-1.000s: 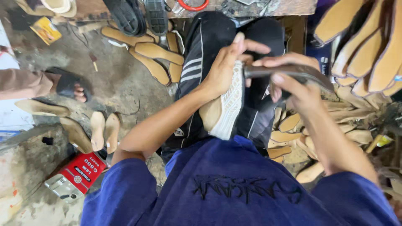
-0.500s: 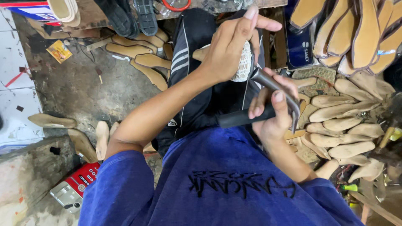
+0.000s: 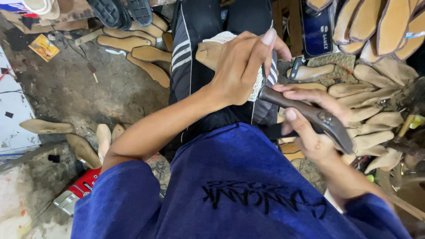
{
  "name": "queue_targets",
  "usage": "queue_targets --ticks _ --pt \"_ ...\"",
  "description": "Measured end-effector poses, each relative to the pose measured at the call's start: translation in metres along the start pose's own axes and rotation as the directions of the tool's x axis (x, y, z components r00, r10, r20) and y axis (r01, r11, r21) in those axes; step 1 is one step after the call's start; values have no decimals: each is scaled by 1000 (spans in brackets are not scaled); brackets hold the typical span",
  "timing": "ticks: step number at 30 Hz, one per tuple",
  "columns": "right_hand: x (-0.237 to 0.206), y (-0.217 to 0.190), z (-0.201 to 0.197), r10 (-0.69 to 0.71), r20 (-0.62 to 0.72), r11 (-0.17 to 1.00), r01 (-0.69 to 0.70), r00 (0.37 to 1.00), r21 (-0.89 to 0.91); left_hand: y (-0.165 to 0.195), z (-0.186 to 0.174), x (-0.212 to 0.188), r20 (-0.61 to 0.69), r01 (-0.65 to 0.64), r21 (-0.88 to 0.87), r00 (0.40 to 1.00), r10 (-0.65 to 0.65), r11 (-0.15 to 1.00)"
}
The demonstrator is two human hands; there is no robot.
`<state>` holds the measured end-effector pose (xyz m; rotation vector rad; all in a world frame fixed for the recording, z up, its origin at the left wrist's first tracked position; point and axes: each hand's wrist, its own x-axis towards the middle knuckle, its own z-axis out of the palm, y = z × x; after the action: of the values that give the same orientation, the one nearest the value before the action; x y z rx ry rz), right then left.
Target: The person aligns a black rubber sole with a shoe upper and presses it into place. They then use a curved metal tool to press and smooth the edges of the sole along the perimeter, ensuring a tight fit.
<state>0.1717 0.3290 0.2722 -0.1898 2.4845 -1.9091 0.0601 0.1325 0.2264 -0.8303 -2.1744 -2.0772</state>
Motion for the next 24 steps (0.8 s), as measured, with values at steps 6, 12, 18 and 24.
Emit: queue_targets --ticks 6,12,18,24 --pt "-21 11 35 233 -135 798 -110 963 593 7 -2 -1 42 32 -67 999 -29 997" --pt "-9 -8 -2 101 18 994 -100 995 -42 4 1 -10 64 -44 -8 997 44 999" --pt "-2 -13 45 412 -101 413 -87 906 907 7 -1 -7 67 -2 -8 998 2 1000" --pt "0 -16 -14 -95 147 954 132 985 -268 2 4 -15 124 -45 46 992 39 998"
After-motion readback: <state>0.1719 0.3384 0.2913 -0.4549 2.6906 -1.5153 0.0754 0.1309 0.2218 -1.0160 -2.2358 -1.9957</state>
